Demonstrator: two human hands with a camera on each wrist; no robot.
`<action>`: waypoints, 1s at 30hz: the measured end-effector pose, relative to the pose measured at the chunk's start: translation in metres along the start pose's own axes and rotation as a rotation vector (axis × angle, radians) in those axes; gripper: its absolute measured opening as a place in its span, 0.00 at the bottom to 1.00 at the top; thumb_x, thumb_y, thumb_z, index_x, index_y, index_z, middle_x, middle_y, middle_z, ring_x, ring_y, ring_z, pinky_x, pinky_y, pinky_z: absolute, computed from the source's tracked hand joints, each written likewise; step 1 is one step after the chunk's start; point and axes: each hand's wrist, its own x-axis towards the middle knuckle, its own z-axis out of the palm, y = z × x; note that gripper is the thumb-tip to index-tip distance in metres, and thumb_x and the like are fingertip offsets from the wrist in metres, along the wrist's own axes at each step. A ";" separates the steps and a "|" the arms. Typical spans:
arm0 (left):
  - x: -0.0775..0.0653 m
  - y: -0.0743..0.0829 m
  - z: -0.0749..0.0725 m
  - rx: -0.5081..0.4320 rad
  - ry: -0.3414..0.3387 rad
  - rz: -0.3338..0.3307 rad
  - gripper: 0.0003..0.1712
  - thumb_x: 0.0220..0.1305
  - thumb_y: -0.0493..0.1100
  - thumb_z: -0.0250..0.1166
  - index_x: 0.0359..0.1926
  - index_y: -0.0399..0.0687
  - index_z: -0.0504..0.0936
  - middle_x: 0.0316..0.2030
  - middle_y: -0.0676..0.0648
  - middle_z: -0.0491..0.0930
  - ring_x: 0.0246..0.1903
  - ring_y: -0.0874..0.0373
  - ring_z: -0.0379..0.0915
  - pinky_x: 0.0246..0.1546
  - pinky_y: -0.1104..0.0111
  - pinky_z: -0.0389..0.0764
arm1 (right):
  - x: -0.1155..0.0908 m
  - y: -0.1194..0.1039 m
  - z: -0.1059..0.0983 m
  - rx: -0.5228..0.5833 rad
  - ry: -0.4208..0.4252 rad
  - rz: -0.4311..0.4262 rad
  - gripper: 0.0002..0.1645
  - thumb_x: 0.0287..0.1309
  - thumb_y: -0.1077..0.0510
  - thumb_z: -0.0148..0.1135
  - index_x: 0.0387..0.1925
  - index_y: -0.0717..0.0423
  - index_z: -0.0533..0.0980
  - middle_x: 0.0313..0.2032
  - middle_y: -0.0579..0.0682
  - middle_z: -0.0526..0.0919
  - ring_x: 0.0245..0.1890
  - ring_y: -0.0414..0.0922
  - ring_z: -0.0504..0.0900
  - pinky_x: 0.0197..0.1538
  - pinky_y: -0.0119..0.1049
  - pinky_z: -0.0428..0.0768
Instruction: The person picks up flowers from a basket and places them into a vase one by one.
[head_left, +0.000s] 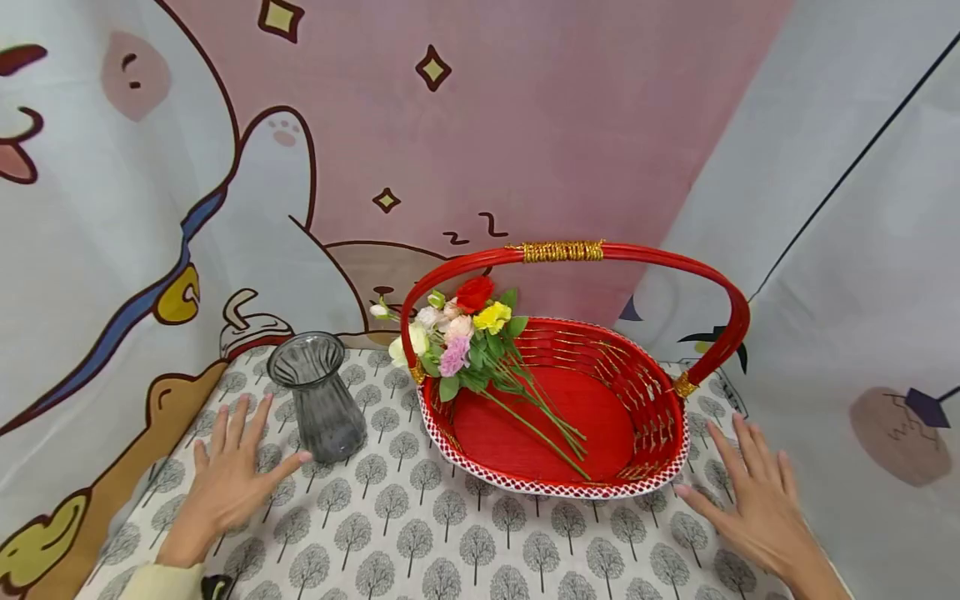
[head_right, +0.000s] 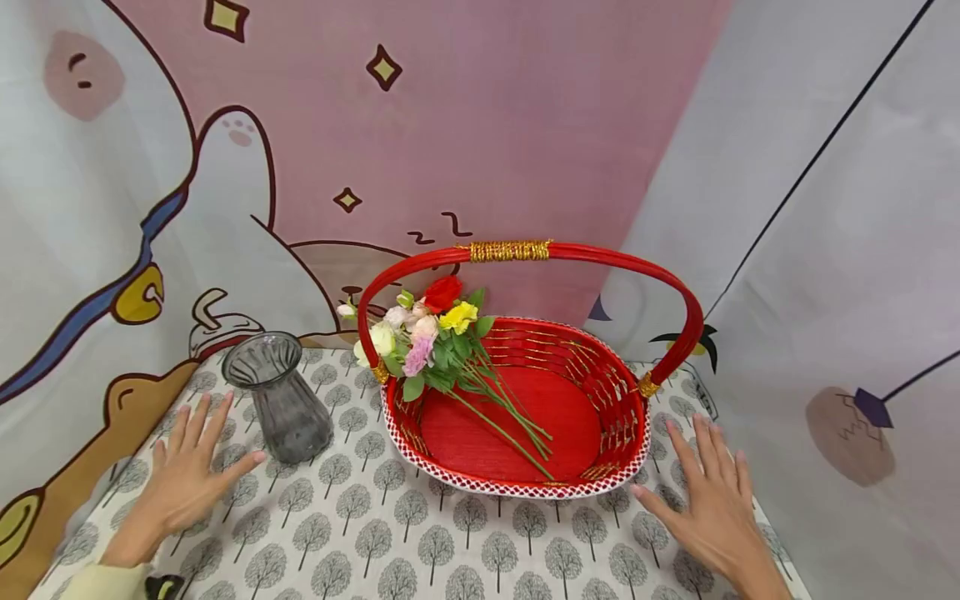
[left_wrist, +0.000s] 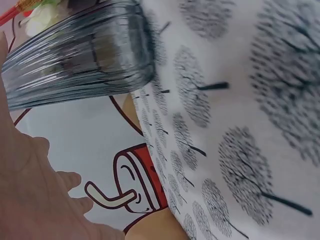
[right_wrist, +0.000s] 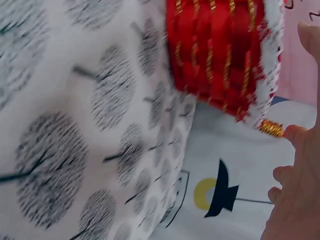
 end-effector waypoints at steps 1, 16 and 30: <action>0.001 0.001 -0.001 -0.019 0.001 0.000 0.62 0.67 0.74 0.58 0.82 0.65 0.26 0.81 0.41 0.19 0.78 0.31 0.11 0.63 0.16 0.29 | 0.002 -0.003 -0.001 0.015 0.014 -0.016 0.65 0.58 0.30 0.67 0.84 0.40 0.41 0.83 0.51 0.27 0.82 0.56 0.21 0.74 0.61 0.07; 0.019 0.014 -0.013 -0.389 -0.019 0.001 0.57 0.74 0.63 0.59 0.81 0.63 0.25 0.82 0.39 0.25 0.79 0.27 0.22 0.64 0.17 0.41 | 0.032 -0.046 -0.016 0.249 0.003 -0.165 0.55 0.62 0.42 0.69 0.82 0.38 0.50 0.83 0.56 0.43 0.82 0.65 0.40 0.71 0.84 0.38; 0.033 0.035 -0.018 -0.686 0.107 0.038 0.53 0.73 0.48 0.65 0.82 0.71 0.36 0.82 0.41 0.42 0.79 0.32 0.42 0.72 0.31 0.57 | 0.060 -0.074 -0.018 0.271 -0.078 -0.187 0.54 0.62 0.38 0.69 0.82 0.34 0.51 0.83 0.54 0.45 0.78 0.68 0.49 0.59 0.88 0.59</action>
